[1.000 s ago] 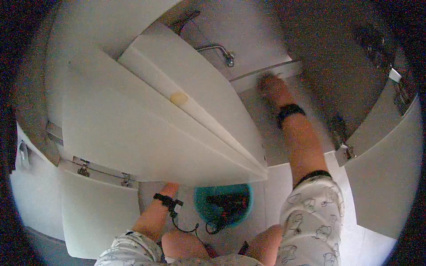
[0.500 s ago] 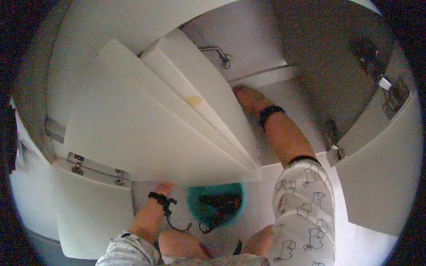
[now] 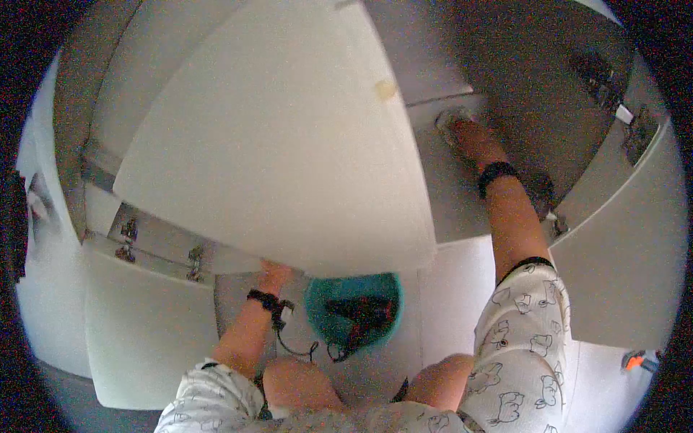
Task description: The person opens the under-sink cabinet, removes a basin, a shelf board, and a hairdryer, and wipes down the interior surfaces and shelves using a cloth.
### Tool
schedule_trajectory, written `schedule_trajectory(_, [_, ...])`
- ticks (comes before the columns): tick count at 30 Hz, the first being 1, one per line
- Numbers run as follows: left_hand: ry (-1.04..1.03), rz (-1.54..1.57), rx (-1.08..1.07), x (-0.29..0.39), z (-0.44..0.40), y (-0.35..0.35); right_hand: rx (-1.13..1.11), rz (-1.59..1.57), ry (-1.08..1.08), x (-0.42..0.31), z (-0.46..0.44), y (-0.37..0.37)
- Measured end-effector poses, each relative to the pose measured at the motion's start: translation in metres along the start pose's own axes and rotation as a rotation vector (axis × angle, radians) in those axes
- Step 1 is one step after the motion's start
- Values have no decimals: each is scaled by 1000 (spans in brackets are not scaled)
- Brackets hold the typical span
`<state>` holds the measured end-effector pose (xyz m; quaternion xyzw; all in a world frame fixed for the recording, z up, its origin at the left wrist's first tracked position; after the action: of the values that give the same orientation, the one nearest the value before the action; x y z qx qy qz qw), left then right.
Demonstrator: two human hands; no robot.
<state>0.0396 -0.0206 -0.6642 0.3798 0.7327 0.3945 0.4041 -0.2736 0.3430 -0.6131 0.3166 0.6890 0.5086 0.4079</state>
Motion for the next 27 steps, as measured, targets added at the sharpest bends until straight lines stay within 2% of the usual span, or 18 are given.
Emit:
schedule_trajectory(4, [-71,-106,-63,-1,-1,11,-30,-202,246,-33,41,-10])
schedule_trajectory(6, [-86,156,100,-4,-3,14,42,-375,424,-56,57,-16])
schedule_trajectory(7, [-76,152,94,-3,-3,15,89,-460,481,-65,63,-20])
schedule_trajectory(9, [62,-1,-224,0,-4,14,162,-623,494,-78,73,-33])
schedule_trajectory(11, [113,53,-173,-12,-7,-14,176,-843,354,-77,79,-39])
schedule_trajectory(12, [115,103,-220,-17,-10,-23,184,-918,308,-78,82,-38])
schedule_trajectory(13, [115,152,-266,-21,-12,-29,146,-815,227,-79,84,-37])
schedule_trajectory(15, [37,128,-92,-32,-16,-43,125,-708,141,-83,92,-31])
schedule_trajectory(17, [100,733,59,-40,-23,-46,82,-357,90,-87,107,-28])
schedule_trajectory(21, [69,809,139,-28,-25,-32,-54,-147,86,-88,151,-6])
schedule_trajectory(23, [-91,553,253,-10,-28,-9,110,-221,260,-73,166,-4])
schedule_trajectory(24, [4,631,171,-6,-24,-9,106,-211,248,-62,169,-3])
schedule_trajectory(25, [106,704,95,-1,-19,-8,198,-131,161,-48,170,0])
schedule_trajectory(26, [52,628,160,9,-12,14,293,-52,76,-35,170,3])
schedule_trajectory(27, [0,548,229,18,-8,23,292,-51,73,-16,163,2])
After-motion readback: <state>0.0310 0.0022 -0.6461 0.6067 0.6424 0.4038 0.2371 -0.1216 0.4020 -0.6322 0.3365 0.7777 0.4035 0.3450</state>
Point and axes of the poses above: each hand's wrist, its own z-axis away from the middle knuckle, its own y-axis out of the back of the hand, x = y × z, the point moved 3 cm from there along -z, towards the middle knuckle, and after that the axes turned 4 degrees about -z, right-handed, at the moved point
